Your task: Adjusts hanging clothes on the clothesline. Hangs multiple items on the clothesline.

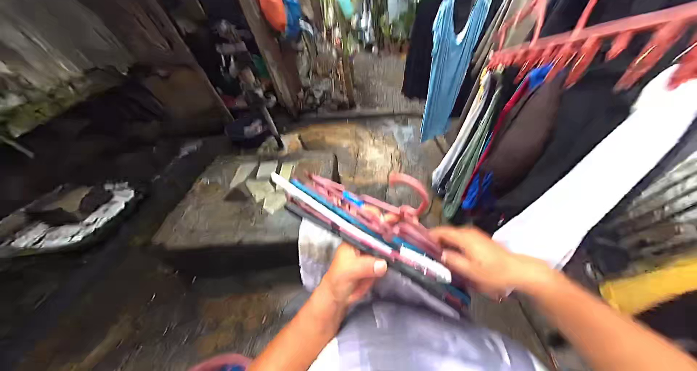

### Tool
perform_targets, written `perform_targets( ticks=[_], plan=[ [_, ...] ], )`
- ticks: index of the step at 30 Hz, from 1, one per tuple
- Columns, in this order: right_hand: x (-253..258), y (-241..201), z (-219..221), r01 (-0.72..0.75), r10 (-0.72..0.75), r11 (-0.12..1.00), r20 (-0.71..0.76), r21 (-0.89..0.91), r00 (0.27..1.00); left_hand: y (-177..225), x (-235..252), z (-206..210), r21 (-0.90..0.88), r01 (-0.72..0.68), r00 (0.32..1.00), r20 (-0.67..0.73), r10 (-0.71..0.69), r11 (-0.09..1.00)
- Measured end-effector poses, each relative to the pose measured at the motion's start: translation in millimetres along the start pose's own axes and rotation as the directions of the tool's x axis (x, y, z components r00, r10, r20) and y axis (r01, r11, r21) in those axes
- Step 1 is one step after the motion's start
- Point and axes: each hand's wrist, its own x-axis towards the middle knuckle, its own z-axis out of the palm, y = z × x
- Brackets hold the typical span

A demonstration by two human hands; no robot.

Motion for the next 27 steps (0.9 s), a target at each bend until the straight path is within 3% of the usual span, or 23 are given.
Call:
perform_targets(
  ticks=[4, 9, 13, 20, 27],
  plan=[
    [9.1, -10.8, 1.9, -0.013, 0.013, 0.999, -0.009, -0.046, 1.0, -6.7, 7.8, -0.7, -0.082, -0.024, 0.994, 0.101, 0.032, 0.996],
    [23.4, -23.6, 2.5, -0.062, 0.043, 0.99, -0.147, -0.128, 0.988, 8.5, 6.1, 2.8, -0.128, -0.053, 0.998, 0.034, 0.058, 0.99],
    [37.4, -44.0, -15.3, -0.146, 0.11, 0.974, -0.2, -0.173, 0.973, 23.4, 9.0, -10.9, -0.208, -0.078, 0.988, 0.112, 0.103, 0.975],
    [40.3, -114.0, -89.0, -0.227, 0.137, 0.951, -0.368, -0.212, 0.92, 56.9, 4.0, -27.1, -0.223, -0.111, 0.981, 0.133, 0.143, 0.968],
    [47.2, -177.6, -184.4, -0.317, 0.054, 0.899, -0.643, -0.302, 0.764, 80.7, -0.7, -38.3, -0.234, -0.126, 0.992, -0.037, 0.12, 0.964]
  ],
)
